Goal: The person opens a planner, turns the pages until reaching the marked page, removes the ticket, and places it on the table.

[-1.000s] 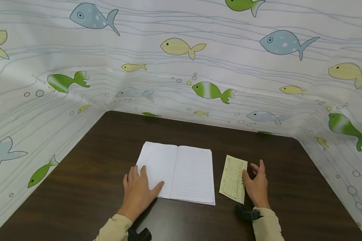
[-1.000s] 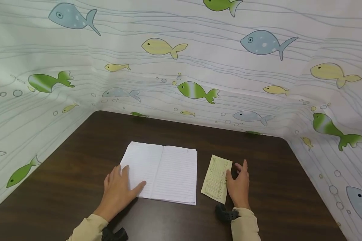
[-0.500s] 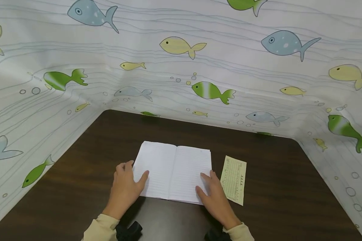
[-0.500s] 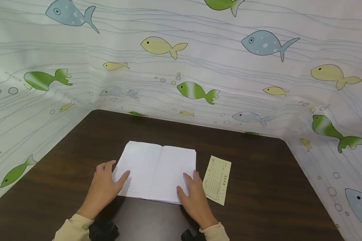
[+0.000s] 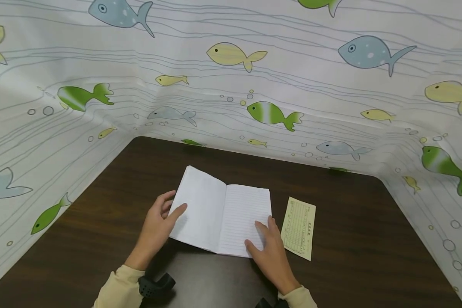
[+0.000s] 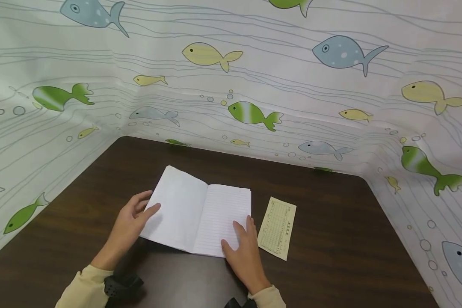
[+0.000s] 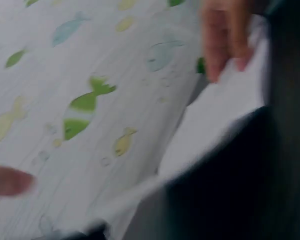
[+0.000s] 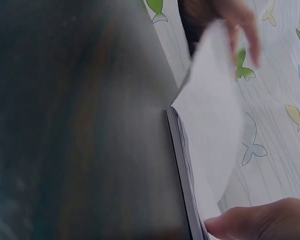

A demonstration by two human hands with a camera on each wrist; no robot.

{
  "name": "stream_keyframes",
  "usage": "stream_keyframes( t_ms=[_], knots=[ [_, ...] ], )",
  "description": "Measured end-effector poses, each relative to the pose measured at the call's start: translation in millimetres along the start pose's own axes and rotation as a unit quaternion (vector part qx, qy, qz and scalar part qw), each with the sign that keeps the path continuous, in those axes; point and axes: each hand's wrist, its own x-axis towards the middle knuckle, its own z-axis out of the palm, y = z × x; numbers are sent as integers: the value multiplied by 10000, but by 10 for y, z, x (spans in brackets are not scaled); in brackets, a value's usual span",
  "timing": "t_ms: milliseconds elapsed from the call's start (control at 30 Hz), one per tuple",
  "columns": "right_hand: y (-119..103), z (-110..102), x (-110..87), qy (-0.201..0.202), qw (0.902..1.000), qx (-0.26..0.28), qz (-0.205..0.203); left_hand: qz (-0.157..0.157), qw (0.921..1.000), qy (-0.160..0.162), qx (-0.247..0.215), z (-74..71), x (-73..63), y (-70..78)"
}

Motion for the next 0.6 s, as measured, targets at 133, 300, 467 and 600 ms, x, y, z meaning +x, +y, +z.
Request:
stream_keyframes(
  t_ms=[133,300,467,600],
  knots=[
    [11,31,5,138,9998,90,-99,1349,9879,20,-758,241,-92,-66],
    [2,66,14,127,9956,928,-75,2591,9638,-554,302,519,-226,-223],
    [43,19,42,653,9788,1937,-162,2883,9026,-1813,2633,652,-352,-356],
    [124,-63,75,1215,9798,1491,-547,2693,8806,-2179,3234,658,-395,-365]
  ],
)
